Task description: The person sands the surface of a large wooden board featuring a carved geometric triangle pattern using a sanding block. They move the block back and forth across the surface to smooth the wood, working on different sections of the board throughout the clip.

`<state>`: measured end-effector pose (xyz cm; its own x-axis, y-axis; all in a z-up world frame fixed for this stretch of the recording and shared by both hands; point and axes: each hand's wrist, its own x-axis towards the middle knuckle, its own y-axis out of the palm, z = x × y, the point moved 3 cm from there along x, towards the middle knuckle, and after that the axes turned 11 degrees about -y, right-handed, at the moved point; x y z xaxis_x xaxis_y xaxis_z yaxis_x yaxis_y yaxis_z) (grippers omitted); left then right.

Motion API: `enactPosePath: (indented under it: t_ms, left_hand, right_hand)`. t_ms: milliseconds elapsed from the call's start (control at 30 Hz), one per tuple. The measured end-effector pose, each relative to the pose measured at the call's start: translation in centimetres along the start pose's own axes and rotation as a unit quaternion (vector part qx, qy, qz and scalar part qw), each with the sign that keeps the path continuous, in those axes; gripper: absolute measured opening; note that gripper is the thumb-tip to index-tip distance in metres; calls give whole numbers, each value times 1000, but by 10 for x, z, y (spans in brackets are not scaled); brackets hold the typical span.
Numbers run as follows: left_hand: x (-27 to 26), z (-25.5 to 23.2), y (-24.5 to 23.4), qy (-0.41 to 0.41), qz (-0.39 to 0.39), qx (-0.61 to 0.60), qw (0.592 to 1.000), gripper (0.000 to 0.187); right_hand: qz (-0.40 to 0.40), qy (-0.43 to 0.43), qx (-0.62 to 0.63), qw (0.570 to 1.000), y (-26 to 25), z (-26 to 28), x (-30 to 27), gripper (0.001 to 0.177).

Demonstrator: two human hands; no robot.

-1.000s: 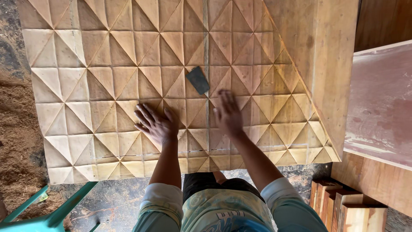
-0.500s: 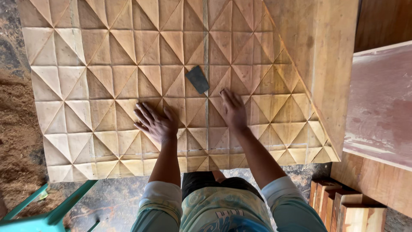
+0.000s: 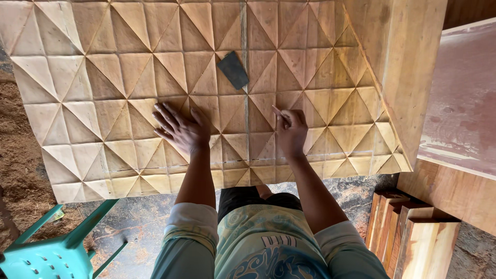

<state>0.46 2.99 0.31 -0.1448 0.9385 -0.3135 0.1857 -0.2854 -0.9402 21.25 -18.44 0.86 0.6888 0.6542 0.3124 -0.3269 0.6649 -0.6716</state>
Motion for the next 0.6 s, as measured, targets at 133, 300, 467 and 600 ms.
enactPosePath:
  t_ms: [133,300,467,600]
  left_hand:
    - [0,1,1,0,-1,1,1000,81]
    - [2,0,5,1,0,13,1000,83]
    - [1,1,2,-2,7,4,1000,82]
    - [2,-2,-2,-7,25,9,1000,84]
  right_hand:
    - [59,-110,-70,990,12,14,-11,18]
    - [144,-180,-184,956,22,15,-14,35]
    - [220,-182,-187,940,17,22,-32,45]
    - [241,-166,-257,921,24,26,-23,51]
